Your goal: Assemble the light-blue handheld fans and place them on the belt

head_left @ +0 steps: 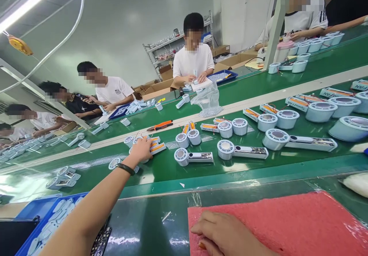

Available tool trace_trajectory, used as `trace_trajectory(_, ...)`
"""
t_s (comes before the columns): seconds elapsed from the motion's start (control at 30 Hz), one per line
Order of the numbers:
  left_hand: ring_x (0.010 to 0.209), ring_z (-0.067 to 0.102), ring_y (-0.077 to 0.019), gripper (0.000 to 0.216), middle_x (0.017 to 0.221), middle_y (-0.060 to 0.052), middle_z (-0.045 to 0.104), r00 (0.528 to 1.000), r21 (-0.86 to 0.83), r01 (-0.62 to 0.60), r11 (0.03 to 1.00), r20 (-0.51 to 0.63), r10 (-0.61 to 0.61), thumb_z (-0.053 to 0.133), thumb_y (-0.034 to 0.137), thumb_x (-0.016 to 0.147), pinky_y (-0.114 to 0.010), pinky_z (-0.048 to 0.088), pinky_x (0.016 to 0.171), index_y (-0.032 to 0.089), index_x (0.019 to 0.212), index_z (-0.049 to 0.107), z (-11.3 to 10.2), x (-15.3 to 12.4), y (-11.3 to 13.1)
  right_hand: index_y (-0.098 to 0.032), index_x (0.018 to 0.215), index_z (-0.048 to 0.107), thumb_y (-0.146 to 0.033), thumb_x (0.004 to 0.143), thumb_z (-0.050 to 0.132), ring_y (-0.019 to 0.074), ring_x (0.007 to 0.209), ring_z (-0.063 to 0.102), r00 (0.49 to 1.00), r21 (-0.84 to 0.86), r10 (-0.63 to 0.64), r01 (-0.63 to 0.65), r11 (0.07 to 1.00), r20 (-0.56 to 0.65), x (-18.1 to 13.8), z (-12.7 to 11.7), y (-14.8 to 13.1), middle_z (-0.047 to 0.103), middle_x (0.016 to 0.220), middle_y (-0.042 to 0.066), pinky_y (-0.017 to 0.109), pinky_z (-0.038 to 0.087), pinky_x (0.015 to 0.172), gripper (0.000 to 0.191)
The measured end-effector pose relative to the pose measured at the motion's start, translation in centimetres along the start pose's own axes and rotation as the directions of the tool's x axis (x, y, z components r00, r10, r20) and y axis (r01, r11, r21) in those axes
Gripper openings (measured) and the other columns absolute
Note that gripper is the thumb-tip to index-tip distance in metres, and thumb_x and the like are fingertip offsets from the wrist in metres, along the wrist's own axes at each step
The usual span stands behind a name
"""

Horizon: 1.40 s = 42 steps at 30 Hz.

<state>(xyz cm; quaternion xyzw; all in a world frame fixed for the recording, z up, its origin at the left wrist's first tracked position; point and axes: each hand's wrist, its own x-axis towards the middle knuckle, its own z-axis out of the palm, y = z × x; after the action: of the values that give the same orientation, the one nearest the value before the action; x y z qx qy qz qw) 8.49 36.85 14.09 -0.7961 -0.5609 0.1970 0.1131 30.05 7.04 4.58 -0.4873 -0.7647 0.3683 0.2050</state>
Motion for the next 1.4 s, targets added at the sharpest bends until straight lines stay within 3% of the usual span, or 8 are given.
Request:
trace_trajectory(0.3,0.120,0.061,-0.0317,0.050,0.126,-0.011,0.065,0.994,-0.004,-0.079,0.997,0.075,0.079,0.079,0.039,0.085,-0.059,0.046,0.108,0.019,0.128,0.062,-1.8,-0.2,1.4,-0.025,0.118,0.073,-0.019,0.094,0.056,0.0213,0.102,0.068,0.997,0.052,-0.046,0.050,0.997,-0.065,-0.5,-0.5,-0.7,0.075,0.113,0.003,0.029,0.051,0.085,0.031)
trace_trajectory(0.53,0.133,0.054,-0.0333,0.058,0.137,-0.006,0.064,0.953,-0.069,-0.295,0.953,-0.095,0.288,0.077,0.038,0.078,-0.053,0.026,0.123,0.029,0.133,0.059,-4.0,-7.5,2.4,-0.022,0.123,0.071,-0.021,0.099,0.047,0.0239,0.106,0.068,0.988,0.042,-0.117,0.122,0.992,-0.104,-1.2,-0.4,0.0,0.073,0.117,0.008,0.034,0.053,0.089,0.034)
trace_trajectory(0.7,0.125,0.058,-0.0296,0.048,0.127,-0.005,0.067,0.780,0.043,-0.620,0.783,-0.071,0.622,0.071,0.022,0.083,-0.064,0.000,0.127,0.029,0.129,0.061,-2.2,-16.9,0.5,-0.022,0.123,0.070,-0.022,0.101,0.044,0.0242,0.107,0.067,0.986,0.016,-0.135,0.137,0.990,-0.100,-1.2,-0.2,0.4,0.072,0.119,0.009,0.037,0.054,0.091,0.034)
trace_trajectory(0.9,0.131,0.057,-0.0228,0.039,0.128,-0.005,0.067,0.661,0.081,-0.747,0.660,-0.014,0.750,0.047,0.005,0.098,-0.062,0.007,0.130,0.031,0.121,0.065,3.1,-24.5,-2.1,-0.023,0.122,0.070,-0.023,0.102,0.044,0.0251,0.106,0.068,0.993,-0.033,-0.110,0.108,0.994,-0.049,-1.2,-0.7,0.0,0.072,0.120,0.008,0.038,0.055,0.088,0.033)
trace_trajectory(1.07,0.141,0.051,-0.0236,0.039,0.137,-0.004,0.066,0.662,0.116,-0.739,0.663,-0.054,0.748,0.054,0.009,0.096,-0.055,0.020,0.131,0.035,0.121,0.069,5.7,-25.8,-4.7,-0.020,0.126,0.070,-0.019,0.101,0.046,0.0248,0.115,0.066,0.992,-0.054,-0.108,0.105,0.993,-0.071,-1.4,-1.1,-0.8,0.072,0.126,0.009,0.039,0.053,0.097,0.034)
trace_trajectory(1.27,0.147,0.044,-0.0316,0.074,0.159,-0.002,0.045,0.518,0.280,-0.786,0.551,-0.189,0.834,0.068,0.017,0.086,-0.057,0.039,0.122,0.049,0.149,0.046,5.5,-24.8,-7.2,-0.021,0.127,0.070,-0.021,0.100,0.052,0.0252,0.112,0.067,0.994,-0.083,-0.073,0.066,0.994,-0.080,-1.1,-1.2,-1.1,0.072,0.125,0.008,0.037,0.053,0.093,0.032)
trace_trajectory(1.33,0.149,0.041,-0.0311,0.086,0.162,-0.001,0.039,0.525,0.256,-0.796,0.548,-0.158,0.836,0.062,0.008,0.081,-0.057,0.040,0.121,0.051,0.152,0.041,3.8,-23.7,-7.5,-0.022,0.125,0.071,-0.020,0.099,0.053,0.0246,0.110,0.068,0.994,-0.068,-0.058,0.051,0.996,-0.093,-1.0,-1.1,-1.2,0.073,0.122,0.007,0.035,0.053,0.091,0.031)
trace_trajectory(1.4,0.149,0.042,-0.0285,0.092,0.162,0.000,0.040,0.595,0.192,-0.766,0.613,-0.147,0.790,0.053,-0.001,0.076,-0.053,0.038,0.123,0.049,0.152,0.042,1.6,-21.4,-7.3,-0.023,0.122,0.072,-0.019,0.099,0.052,0.0238,0.107,0.068,0.994,-0.039,-0.059,0.055,0.998,-0.094,-1.0,-1.1,-1.3,0.074,0.120,0.006,0.034,0.052,0.089,0.031)
